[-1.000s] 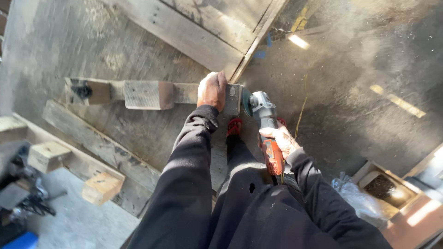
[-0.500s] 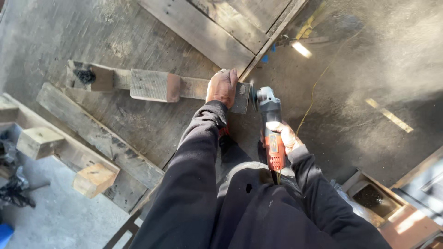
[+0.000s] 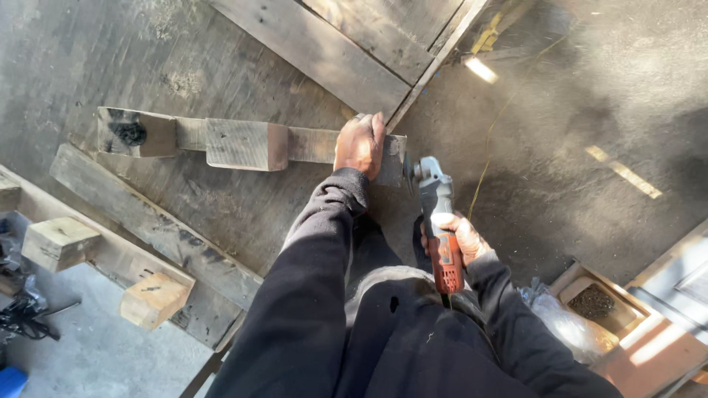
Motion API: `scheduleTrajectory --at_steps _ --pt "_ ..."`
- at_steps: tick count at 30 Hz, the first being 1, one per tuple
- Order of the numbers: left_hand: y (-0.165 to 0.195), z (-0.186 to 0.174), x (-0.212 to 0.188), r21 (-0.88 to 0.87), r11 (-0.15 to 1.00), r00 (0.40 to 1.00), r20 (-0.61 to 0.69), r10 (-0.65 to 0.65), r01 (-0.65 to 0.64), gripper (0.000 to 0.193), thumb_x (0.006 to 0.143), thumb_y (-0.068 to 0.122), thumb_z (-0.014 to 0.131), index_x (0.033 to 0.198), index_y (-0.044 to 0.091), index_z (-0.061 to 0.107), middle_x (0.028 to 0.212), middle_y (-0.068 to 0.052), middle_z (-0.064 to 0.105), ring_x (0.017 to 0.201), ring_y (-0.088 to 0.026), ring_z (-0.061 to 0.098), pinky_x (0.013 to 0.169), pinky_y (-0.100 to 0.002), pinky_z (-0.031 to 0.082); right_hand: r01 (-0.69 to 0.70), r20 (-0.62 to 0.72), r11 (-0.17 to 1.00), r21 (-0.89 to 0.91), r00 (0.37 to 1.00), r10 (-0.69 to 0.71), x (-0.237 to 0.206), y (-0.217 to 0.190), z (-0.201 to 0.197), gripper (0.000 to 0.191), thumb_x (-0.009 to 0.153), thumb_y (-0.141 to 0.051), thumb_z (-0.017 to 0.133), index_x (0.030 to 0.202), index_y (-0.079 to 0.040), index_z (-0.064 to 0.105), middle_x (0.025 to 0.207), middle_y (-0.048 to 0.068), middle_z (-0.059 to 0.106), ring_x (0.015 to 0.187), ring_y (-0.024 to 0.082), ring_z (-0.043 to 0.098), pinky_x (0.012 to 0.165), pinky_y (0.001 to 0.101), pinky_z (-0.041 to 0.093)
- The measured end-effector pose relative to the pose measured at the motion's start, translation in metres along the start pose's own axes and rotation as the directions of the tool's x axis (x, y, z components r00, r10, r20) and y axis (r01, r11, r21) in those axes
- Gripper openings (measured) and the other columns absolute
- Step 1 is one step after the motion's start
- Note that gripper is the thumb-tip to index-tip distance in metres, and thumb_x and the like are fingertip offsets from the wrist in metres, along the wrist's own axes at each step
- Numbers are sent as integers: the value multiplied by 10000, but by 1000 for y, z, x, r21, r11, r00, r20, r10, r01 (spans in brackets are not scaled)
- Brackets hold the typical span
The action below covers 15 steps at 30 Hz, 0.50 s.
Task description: The person uses an angle grinder with a sanding disc to smooth the edges and faces of several small wooden blocks on a workbench. They reposition the blocks between passes and continue sanding until the clip ends.
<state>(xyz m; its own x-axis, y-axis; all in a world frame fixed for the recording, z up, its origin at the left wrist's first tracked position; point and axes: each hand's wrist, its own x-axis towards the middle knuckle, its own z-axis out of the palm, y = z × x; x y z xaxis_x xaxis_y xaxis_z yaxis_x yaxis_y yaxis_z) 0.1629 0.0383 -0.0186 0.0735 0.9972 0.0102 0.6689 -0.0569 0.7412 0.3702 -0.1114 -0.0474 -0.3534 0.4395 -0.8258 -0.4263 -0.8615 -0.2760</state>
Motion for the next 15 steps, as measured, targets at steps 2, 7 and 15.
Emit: scheduleTrajectory --at_steps 2,7,15 --pt "-2 1 -1 2 997 997 11 -72 72 369 1052 292 473 904 14 666 942 -208 677 955 -434 623 840 -514 493 -18 -38 1000 12 999 18 -1 1 1 279 865 -270 656 1007 -31 675 817 111 717 677 240 702 628 408 589" --pt "-2 1 -4 -34 998 999 7 -50 50 364 1061 291 466 923 11 653 941 -212 664 957 -439 613 842 -515 486 54 -93 998 21 994 -51 7 -1 4 295 892 -306 635 1052 -60 668 810 125 723 660 250 690 619 386 578" --pt "0 4 -2 -54 990 991 40 -125 127 393 1038 317 487 883 0 659 922 -229 663 934 -445 610 822 -506 484 -15 -44 992 128 999 20 -4 18 -3 333 923 -325 628 1066 -28 675 835 121 721 686 231 700 631 358 590"
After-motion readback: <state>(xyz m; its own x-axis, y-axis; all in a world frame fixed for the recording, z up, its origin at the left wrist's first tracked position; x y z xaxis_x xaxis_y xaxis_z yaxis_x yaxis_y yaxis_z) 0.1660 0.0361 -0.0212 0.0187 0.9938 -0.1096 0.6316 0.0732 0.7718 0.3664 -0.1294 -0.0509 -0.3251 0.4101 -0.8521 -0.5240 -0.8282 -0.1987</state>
